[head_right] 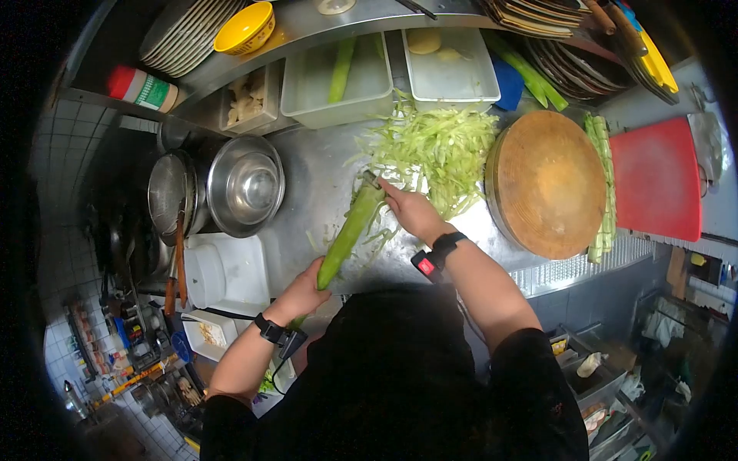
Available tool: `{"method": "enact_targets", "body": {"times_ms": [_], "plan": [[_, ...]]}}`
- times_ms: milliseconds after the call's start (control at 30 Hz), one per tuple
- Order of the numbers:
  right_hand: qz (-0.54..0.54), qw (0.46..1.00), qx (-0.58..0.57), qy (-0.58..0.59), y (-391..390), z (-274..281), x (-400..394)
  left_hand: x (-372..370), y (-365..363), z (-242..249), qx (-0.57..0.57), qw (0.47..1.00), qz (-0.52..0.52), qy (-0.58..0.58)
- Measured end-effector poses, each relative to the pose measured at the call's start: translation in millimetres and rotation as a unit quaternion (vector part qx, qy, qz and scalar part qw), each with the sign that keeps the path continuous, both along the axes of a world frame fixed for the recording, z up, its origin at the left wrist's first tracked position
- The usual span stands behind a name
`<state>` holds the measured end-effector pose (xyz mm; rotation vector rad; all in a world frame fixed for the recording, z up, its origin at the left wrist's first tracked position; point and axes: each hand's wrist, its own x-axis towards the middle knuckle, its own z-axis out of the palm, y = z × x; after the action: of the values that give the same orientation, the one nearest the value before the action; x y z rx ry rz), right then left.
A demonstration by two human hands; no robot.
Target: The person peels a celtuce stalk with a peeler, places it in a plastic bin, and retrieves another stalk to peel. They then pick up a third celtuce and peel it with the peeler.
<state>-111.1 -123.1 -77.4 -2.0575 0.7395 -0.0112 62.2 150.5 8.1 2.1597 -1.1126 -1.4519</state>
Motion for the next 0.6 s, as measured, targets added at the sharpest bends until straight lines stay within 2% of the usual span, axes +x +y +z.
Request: {"method": "enact_targets", "body": {"times_ms": [33, 67, 100, 133, 200, 233, 300, 333, 400, 433, 467, 533, 600], "plan": [[0.003, 1.0, 0.002, -0.002, 4.5, 2.3, -2.2, 1.6, 1.7, -1.9, 0.002, 1.0, 0.003, -0.002], [0.031, 0.999, 0.011, -0.035, 12.7, 4.5, -6.6, 2.9, 0.3, 1.6, 0.044, 0.988, 0.086, 0.121], [0.058, 0.996, 0.021, -0.068, 21.9, 5.1, -11.4, 3.6, -1.7, 5.7, 0.084, 0.952, 0.168, 0.242], [0.099, 0.988, 0.003, -0.118, 32.2, 0.5, -15.5, 3.1, -3.9, 10.0, 0.084, 0.951, 0.172, 0.241], [0.177, 0.977, 0.037, -0.109, 52.3, 19.1, -18.9, 0.4, -7.7, 18.2, 0.079, 0.931, 0.218, 0.281], [0.177, 0.977, 0.037, -0.109, 63.2, 27.6, -18.5, 0.4, -7.5, 16.9, 0.079, 0.931, 0.219, 0.281], [0.278, 0.954, -0.016, -0.114, 76.9, 38.1, -16.8, -0.4, -10.1, 15.3, 0.084, 0.924, 0.217, 0.302], [0.275, 0.955, -0.017, -0.114, 73.0, 30.4, -15.9, -0.2, -10.6, 16.1, 0.084, 0.925, 0.215, 0.303], [0.252, 0.938, -0.081, -0.224, 57.3, -6.3, -9.4, -0.9, -13.6, 27.5, 0.077, 0.916, 0.231, 0.318], [0.085, 0.988, 0.042, -0.123, 32.7, -41.2, -7.7, 0.1, -10.1, 24.7, 0.081, 0.916, 0.229, 0.319], [-0.085, 0.983, 0.162, -0.016, 3.4, -67.7, -8.6, 2.4, -5.6, 19.4, 0.087, 0.927, 0.211, 0.297], [-0.077, 0.993, -0.088, 0.004, -30.5, -40.0, -9.4, 6.5, -4.2, 18.2, 0.088, 0.94, 0.189, 0.271], [-0.052, 0.996, -0.067, -0.03, -18.7, -21.6, -15.2, 4.1, -2.5, 19.5, 0.084, 0.927, 0.211, 0.299]]}}
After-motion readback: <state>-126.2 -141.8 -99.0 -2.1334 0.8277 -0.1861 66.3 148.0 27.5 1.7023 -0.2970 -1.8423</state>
